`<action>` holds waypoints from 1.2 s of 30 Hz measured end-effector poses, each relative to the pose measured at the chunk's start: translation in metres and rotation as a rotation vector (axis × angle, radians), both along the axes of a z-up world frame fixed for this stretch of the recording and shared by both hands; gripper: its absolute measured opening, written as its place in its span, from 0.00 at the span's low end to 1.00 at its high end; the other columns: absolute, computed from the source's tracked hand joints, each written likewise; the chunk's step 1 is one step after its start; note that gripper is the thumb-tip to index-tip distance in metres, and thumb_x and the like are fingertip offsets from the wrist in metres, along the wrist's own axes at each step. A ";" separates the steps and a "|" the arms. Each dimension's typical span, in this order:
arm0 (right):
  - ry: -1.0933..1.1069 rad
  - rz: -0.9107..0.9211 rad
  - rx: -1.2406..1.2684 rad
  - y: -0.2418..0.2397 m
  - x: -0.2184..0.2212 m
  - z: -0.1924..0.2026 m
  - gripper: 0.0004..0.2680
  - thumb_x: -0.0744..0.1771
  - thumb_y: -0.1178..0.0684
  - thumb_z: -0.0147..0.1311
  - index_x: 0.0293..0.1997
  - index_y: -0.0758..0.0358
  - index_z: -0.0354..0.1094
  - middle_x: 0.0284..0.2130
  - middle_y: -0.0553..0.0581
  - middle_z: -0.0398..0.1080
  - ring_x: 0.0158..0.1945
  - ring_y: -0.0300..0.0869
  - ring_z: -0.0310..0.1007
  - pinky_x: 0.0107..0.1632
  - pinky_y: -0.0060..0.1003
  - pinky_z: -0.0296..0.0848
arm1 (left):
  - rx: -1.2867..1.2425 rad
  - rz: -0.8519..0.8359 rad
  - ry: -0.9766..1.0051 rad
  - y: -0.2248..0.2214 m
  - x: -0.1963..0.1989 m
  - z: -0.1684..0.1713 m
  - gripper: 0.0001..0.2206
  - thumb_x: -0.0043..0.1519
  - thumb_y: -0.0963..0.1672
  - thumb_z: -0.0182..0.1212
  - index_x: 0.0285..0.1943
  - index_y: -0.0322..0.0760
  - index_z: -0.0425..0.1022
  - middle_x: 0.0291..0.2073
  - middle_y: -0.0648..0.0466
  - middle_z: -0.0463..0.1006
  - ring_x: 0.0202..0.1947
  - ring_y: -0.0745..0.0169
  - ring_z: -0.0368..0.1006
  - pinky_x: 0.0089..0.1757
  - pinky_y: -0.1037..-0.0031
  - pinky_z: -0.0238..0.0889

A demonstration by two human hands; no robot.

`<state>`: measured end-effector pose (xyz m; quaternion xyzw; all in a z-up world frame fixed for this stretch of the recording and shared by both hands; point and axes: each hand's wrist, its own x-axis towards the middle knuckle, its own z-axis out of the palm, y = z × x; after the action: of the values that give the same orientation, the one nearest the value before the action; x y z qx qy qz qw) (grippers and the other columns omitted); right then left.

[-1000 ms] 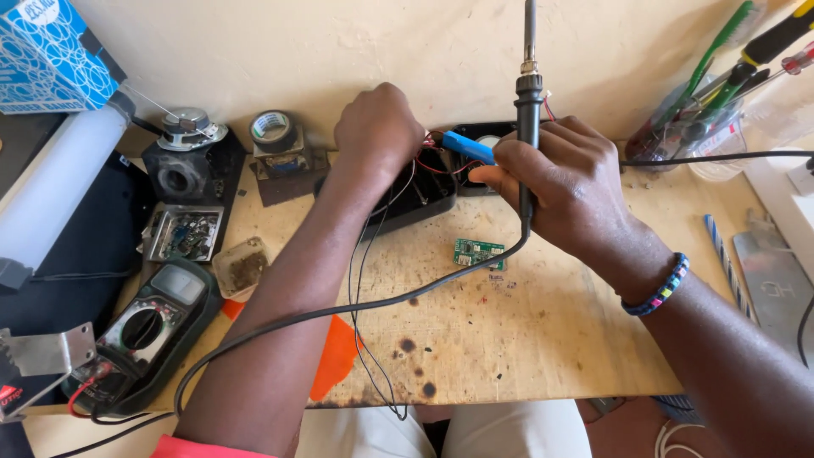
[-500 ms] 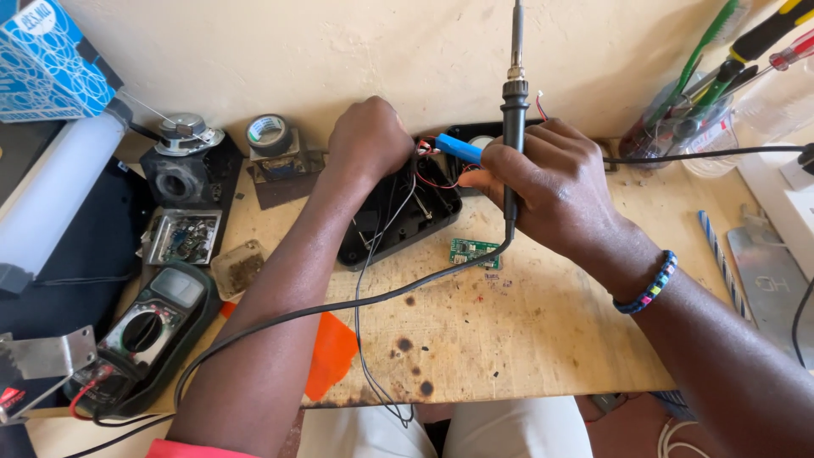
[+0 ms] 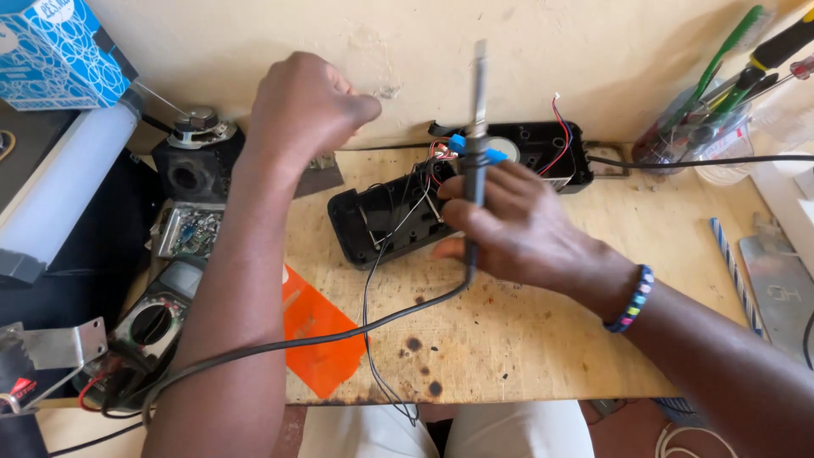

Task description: Disassembling an electronic device to inspect and repair the internal circuit board using a soldering iron.

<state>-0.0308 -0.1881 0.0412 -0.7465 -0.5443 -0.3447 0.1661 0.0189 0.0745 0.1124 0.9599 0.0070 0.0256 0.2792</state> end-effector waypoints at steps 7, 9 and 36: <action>-0.072 -0.065 -0.093 0.038 0.015 -0.015 0.10 0.76 0.45 0.46 0.46 0.61 0.64 0.27 0.55 0.60 0.29 0.49 0.60 0.29 0.47 0.60 | -0.275 -0.013 -0.147 0.000 -0.031 0.022 0.09 0.56 0.46 0.60 0.22 0.45 0.79 0.19 0.61 0.81 0.22 0.76 0.72 0.30 0.76 0.68; -0.088 -0.098 -0.083 0.048 0.029 -0.021 0.06 0.75 0.52 0.52 0.46 0.60 0.63 0.28 0.55 0.59 0.29 0.47 0.58 0.29 0.45 0.60 | -0.306 0.005 -0.120 0.004 -0.036 0.024 0.09 0.55 0.45 0.59 0.22 0.44 0.79 0.19 0.61 0.81 0.21 0.77 0.71 0.29 0.78 0.66; 0.591 -0.070 0.253 -0.014 -0.025 0.107 0.24 0.75 0.35 0.34 0.67 0.72 0.57 0.34 0.58 0.69 0.38 0.41 0.70 0.46 0.37 0.69 | -0.270 -0.673 0.415 -0.046 -0.043 -0.023 0.05 0.60 0.43 0.61 0.31 0.41 0.77 0.27 0.56 0.84 0.33 0.70 0.85 0.35 0.79 0.75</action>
<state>-0.0556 -0.2019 0.1478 -0.8061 -0.3993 -0.1832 0.3964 -0.0238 0.0285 0.0893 0.8481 -0.2479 -0.2623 0.3880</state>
